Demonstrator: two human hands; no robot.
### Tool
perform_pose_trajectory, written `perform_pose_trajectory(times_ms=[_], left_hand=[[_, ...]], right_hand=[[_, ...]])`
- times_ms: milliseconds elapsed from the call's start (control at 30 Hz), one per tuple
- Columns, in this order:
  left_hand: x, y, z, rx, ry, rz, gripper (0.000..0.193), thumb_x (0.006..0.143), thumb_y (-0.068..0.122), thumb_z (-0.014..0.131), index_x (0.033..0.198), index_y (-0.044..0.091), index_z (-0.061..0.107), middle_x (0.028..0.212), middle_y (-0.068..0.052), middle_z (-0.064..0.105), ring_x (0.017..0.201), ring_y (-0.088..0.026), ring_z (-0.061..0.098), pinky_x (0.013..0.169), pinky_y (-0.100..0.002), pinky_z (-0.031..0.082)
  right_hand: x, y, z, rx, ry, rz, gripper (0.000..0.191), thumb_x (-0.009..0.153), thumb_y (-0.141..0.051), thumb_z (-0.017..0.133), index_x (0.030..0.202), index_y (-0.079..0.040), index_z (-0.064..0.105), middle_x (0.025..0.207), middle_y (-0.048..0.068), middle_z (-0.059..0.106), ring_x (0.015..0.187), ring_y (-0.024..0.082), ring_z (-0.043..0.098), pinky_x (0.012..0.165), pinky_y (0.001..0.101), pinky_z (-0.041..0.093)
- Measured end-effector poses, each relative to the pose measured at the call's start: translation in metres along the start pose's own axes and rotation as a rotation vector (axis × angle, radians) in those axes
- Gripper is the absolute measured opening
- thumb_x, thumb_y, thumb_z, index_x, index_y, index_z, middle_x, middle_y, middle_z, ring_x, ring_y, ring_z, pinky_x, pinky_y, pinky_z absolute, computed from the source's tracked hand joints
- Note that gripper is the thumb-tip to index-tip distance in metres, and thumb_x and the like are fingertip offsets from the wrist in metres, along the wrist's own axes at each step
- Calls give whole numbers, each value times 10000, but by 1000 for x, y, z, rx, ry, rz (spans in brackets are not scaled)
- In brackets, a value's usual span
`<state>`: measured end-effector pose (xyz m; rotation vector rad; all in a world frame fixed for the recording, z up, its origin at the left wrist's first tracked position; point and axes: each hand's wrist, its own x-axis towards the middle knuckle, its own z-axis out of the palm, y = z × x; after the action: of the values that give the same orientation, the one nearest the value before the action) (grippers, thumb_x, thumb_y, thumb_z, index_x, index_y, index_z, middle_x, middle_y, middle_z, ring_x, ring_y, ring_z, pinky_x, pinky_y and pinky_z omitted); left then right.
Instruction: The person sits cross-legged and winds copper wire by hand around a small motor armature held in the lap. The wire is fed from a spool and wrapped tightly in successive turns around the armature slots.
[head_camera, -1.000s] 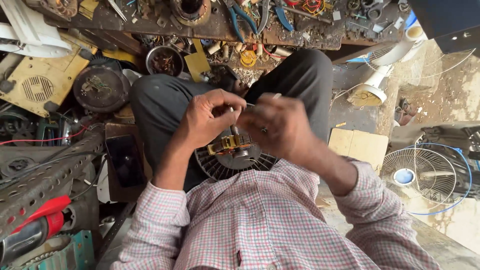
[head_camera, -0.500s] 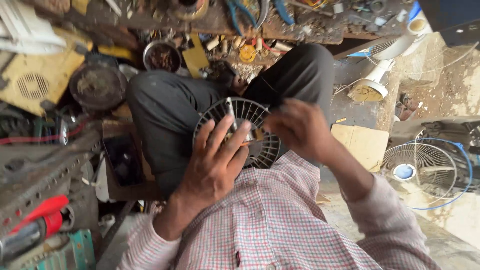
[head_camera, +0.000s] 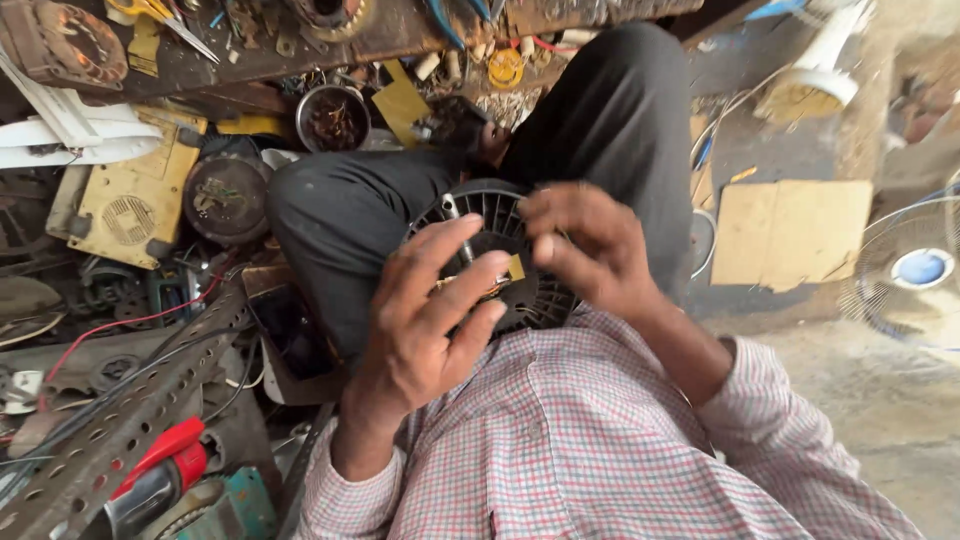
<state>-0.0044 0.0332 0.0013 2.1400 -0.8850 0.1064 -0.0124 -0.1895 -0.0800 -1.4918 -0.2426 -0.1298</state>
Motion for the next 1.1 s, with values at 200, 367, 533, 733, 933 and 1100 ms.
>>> perform_pose_trajectory(times_ms=[200, 367, 533, 733, 933, 1100], left_hand=[[16, 5, 2, 91, -122, -5, 160, 923, 103, 766, 1033, 1, 710, 1144, -153, 689, 1057, -312, 695, 964, -475, 535], [16, 4, 5, -3, -88, -75, 105, 884, 60, 800, 927, 24, 711, 970, -91, 728, 900, -237, 715, 849, -386, 568], [14, -4, 13, -8, -55, 20, 116, 891, 50, 807, 942, 16, 707, 968, -89, 724, 937, -243, 724, 889, -390, 587], [12, -2, 12, 40, -47, 18, 101, 889, 55, 794, 917, 16, 705, 951, -93, 717, 915, -242, 718, 881, -400, 581], [4, -4, 13, -56, -6, -43, 88, 893, 48, 788, 925, 24, 710, 967, -81, 726, 900, -218, 725, 852, -354, 600], [-1, -10, 21, -184, 40, -109, 76, 913, 40, 788, 958, 28, 727, 998, -73, 745, 956, -211, 758, 854, -304, 644]], right_hand=[[-34, 12, 13, 75, -17, -8, 202, 918, -124, 813, 1071, -14, 739, 1118, 112, 739, 1141, 234, 717, 1026, 382, 592], [-38, 20, 16, 107, 1, 116, 254, 915, -139, 791, 1128, -19, 722, 1105, 100, 739, 1035, 169, 732, 904, 296, 618], [-35, 19, 15, 90, -31, 42, 231, 934, -139, 788, 1134, -35, 738, 1090, 63, 759, 1002, 162, 758, 887, 293, 644], [-29, 8, 15, -137, -13, -88, 228, 912, -110, 793, 1108, -21, 719, 1137, 131, 727, 1024, 187, 748, 859, 295, 636], [-34, 6, 11, -7, -49, -72, 172, 912, -81, 787, 1074, -28, 763, 1154, 105, 749, 1153, 232, 723, 1002, 349, 620], [-35, 16, 16, 49, -27, -29, 146, 914, -71, 785, 1056, -36, 775, 1122, 106, 760, 1126, 219, 734, 987, 346, 636]])
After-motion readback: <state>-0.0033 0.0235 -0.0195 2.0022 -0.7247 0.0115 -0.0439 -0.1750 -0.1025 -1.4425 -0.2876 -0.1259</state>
